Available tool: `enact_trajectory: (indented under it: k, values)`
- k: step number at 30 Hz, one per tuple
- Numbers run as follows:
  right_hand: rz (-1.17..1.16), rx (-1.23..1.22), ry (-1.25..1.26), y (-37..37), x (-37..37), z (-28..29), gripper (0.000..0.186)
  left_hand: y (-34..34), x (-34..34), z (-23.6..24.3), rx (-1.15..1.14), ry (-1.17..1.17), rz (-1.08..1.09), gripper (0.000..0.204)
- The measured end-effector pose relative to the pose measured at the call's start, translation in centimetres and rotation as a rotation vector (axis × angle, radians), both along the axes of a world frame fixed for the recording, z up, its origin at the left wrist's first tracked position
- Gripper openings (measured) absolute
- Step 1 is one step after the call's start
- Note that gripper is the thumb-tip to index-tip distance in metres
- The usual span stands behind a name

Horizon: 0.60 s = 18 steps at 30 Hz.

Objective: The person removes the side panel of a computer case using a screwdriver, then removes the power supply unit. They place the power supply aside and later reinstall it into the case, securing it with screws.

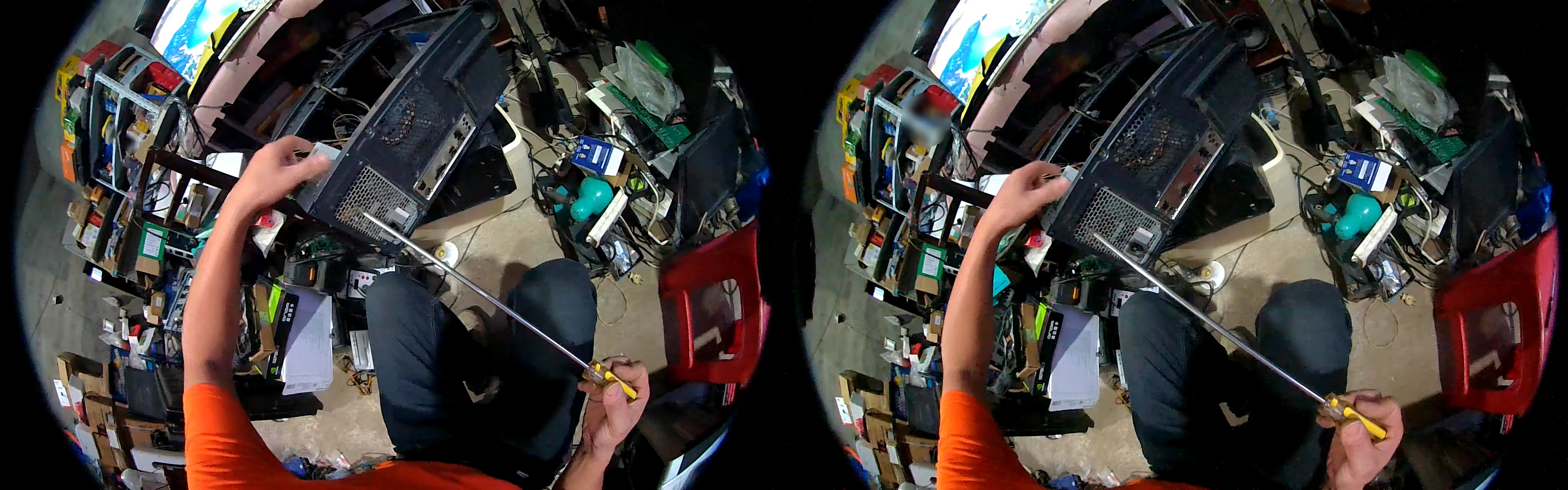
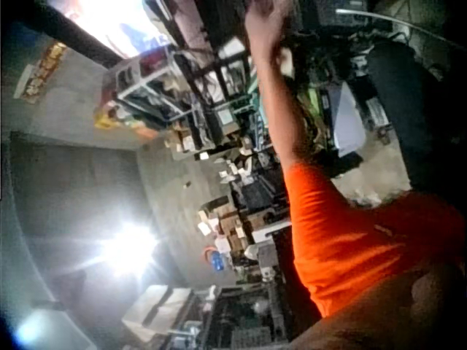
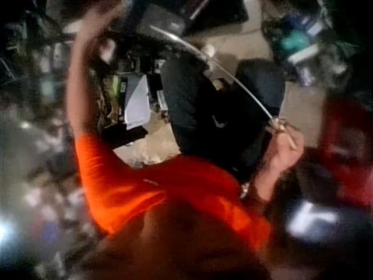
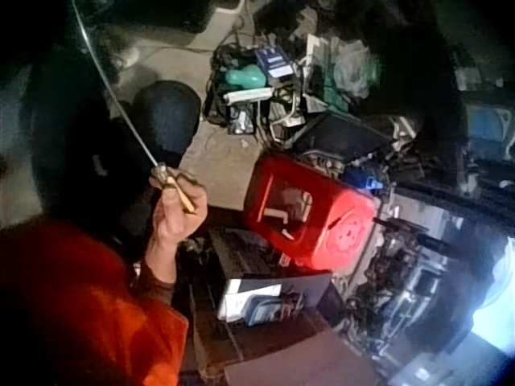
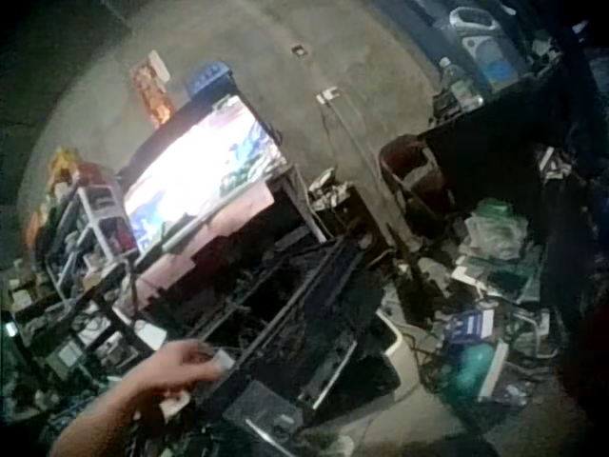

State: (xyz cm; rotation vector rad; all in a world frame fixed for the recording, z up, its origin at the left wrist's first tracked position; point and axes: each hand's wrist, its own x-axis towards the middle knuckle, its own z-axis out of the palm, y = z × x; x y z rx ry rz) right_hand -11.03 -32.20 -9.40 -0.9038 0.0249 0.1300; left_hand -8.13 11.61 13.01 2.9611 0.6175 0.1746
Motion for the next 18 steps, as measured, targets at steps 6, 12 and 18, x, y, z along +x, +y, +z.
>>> enact_trajectory:
  k: [6, 12, 18]
  values:
    - [0.021, -0.048, -0.025, 0.4, 0.2, 0.1, 0.032, 2.9, 2.0, -0.2, 0.025, 0.245, 0.031, 0.081]
    - [0.043, -0.05, -0.047, 0.6, 0.6, 0.8, 0.028, 3.8, 2.1, -0.5, 0.062, 0.279, 0.055, 0.084]
    - [0.041, -0.078, -0.06, 1.3, 0.9, 1.5, 0.024, 2.7, 2.2, -0.2, 0.022, 0.286, 0.093, 0.087]
